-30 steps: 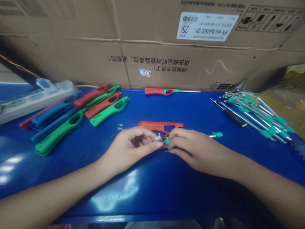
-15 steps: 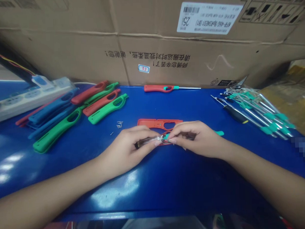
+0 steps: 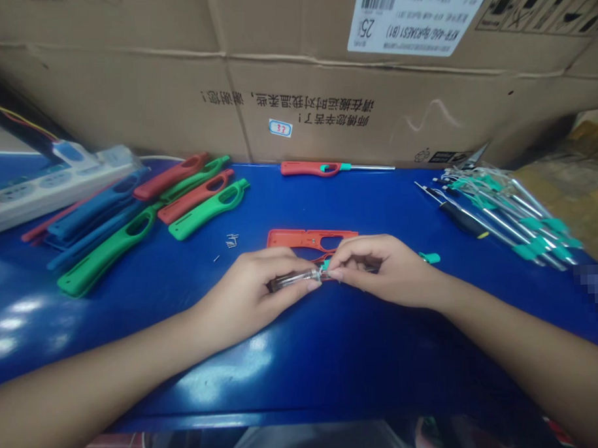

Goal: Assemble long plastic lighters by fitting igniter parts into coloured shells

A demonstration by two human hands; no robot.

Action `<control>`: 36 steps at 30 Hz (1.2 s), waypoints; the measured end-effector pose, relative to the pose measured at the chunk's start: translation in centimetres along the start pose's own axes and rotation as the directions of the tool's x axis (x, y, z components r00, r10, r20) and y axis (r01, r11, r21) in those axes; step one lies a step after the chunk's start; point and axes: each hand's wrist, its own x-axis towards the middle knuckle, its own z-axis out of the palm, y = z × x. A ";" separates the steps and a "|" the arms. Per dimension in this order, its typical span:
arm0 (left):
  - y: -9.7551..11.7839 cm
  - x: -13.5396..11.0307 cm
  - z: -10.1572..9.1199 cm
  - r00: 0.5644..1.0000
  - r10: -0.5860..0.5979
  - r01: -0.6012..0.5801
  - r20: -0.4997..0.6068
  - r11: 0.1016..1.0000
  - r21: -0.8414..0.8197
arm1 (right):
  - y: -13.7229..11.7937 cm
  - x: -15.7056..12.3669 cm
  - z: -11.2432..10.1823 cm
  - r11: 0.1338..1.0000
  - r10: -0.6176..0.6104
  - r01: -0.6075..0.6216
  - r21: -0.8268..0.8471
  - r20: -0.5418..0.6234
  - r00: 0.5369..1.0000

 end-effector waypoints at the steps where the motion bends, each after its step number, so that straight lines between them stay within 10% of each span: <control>1: 0.0 0.0 0.0 1.000 0.005 -0.005 -0.002 1.000 0.000 | 0.0 0.0 0.0 1.000 -0.001 0.001 -0.003 -0.001 1.000; 36: 0.1 -0.2 0.3 0.997 0.066 -0.066 0.040 0.998 0.001 | -0.1 -0.1 0.7 0.990 -0.110 0.108 -0.089 -0.012 0.994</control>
